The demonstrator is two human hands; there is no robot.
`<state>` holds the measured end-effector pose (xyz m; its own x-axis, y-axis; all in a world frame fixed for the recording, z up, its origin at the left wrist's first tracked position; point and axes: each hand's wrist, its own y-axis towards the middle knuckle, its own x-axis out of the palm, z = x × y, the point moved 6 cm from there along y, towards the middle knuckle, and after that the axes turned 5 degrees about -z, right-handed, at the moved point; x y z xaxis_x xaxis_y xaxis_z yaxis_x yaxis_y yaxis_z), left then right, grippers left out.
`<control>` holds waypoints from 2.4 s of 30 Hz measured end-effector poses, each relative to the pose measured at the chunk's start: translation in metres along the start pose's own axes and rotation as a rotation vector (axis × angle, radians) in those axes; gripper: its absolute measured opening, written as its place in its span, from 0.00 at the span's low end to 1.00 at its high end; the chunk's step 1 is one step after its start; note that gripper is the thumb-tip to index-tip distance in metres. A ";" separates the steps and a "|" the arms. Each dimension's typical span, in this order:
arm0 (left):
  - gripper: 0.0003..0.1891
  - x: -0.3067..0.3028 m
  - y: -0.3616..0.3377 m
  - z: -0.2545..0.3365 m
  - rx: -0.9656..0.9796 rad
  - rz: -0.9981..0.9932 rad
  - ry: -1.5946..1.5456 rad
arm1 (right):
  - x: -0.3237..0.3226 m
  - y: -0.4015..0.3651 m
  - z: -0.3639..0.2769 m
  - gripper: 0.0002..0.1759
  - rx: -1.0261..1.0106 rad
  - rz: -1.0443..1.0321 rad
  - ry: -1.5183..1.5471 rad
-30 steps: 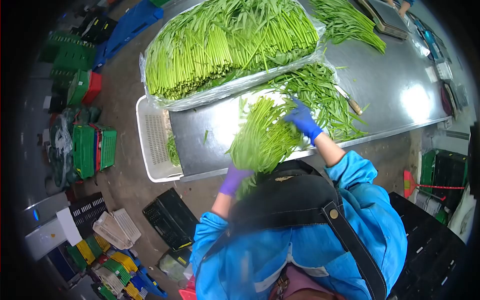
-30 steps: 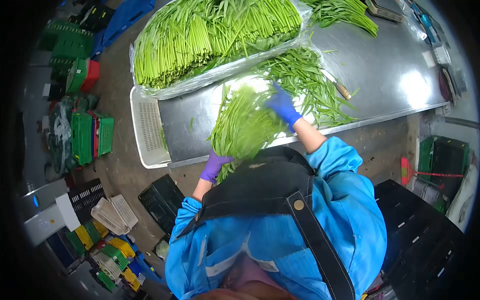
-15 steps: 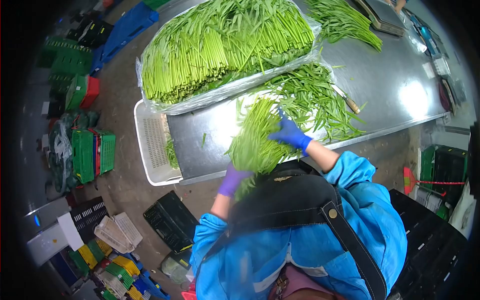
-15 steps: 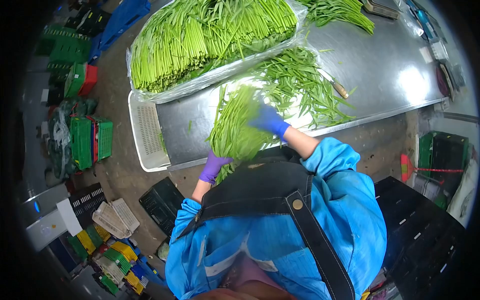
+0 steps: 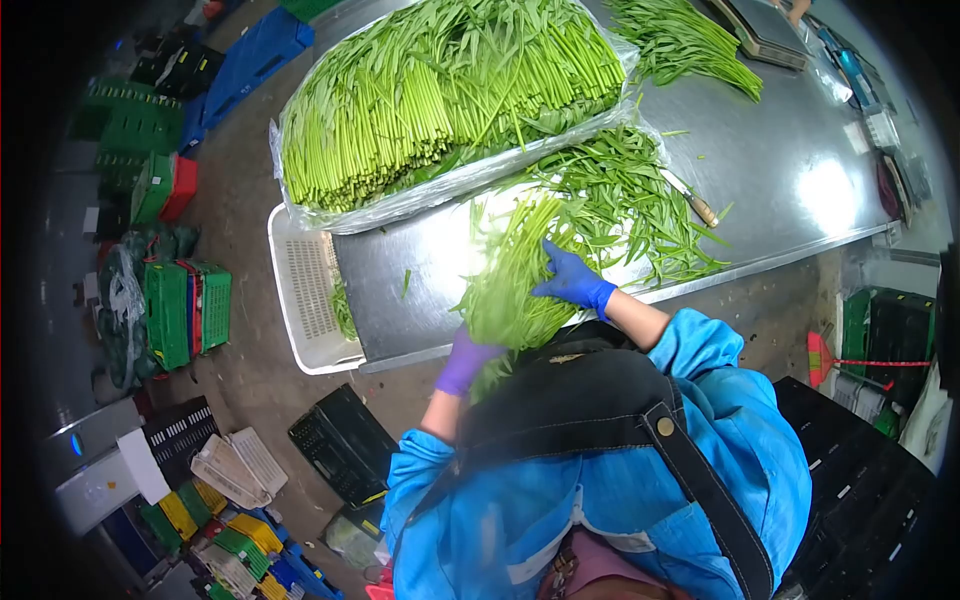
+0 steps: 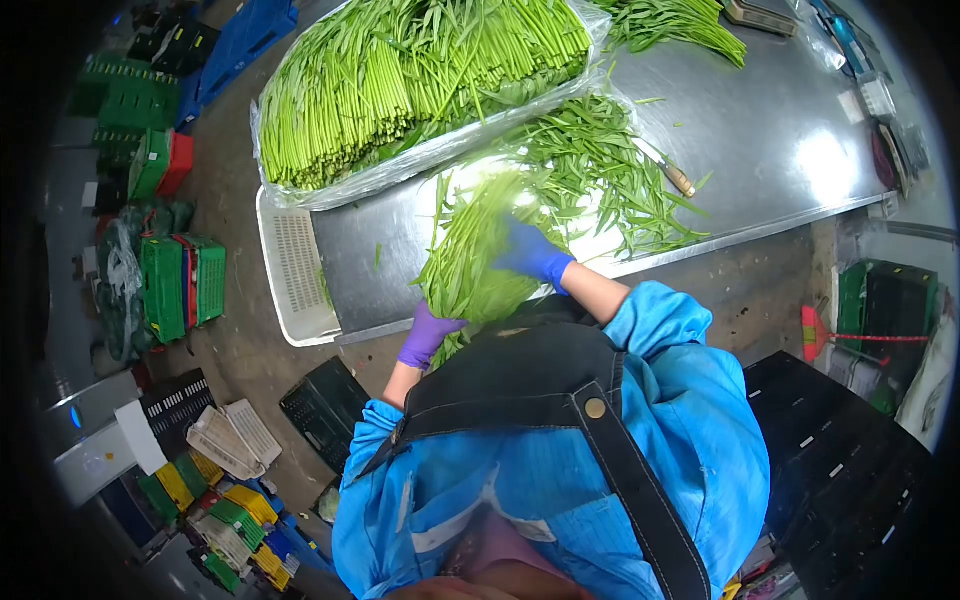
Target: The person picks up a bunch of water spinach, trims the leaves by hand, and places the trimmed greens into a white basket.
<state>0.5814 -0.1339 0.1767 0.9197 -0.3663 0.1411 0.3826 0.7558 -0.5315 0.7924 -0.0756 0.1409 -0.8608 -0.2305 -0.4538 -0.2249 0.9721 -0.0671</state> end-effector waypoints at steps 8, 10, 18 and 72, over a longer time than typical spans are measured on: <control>0.35 -0.006 0.001 -0.010 0.101 0.053 0.217 | -0.068 0.006 -0.003 0.42 0.133 0.257 0.268; 0.36 -0.003 0.004 -0.008 0.110 0.043 0.260 | -0.043 -0.003 -0.039 0.44 0.046 0.201 0.167; 0.34 0.004 -0.001 0.027 0.195 0.111 0.504 | -0.053 0.011 0.006 0.36 0.244 0.251 0.117; 0.36 0.011 -0.001 0.028 0.246 0.113 0.501 | -0.020 0.021 -0.031 0.49 0.157 -0.037 -0.170</control>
<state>0.5935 -0.1231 0.2019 0.8248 -0.4435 -0.3508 0.3487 0.8873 -0.3020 0.7900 -0.0519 0.1763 -0.7608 -0.2680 -0.5910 -0.1692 0.9612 -0.2181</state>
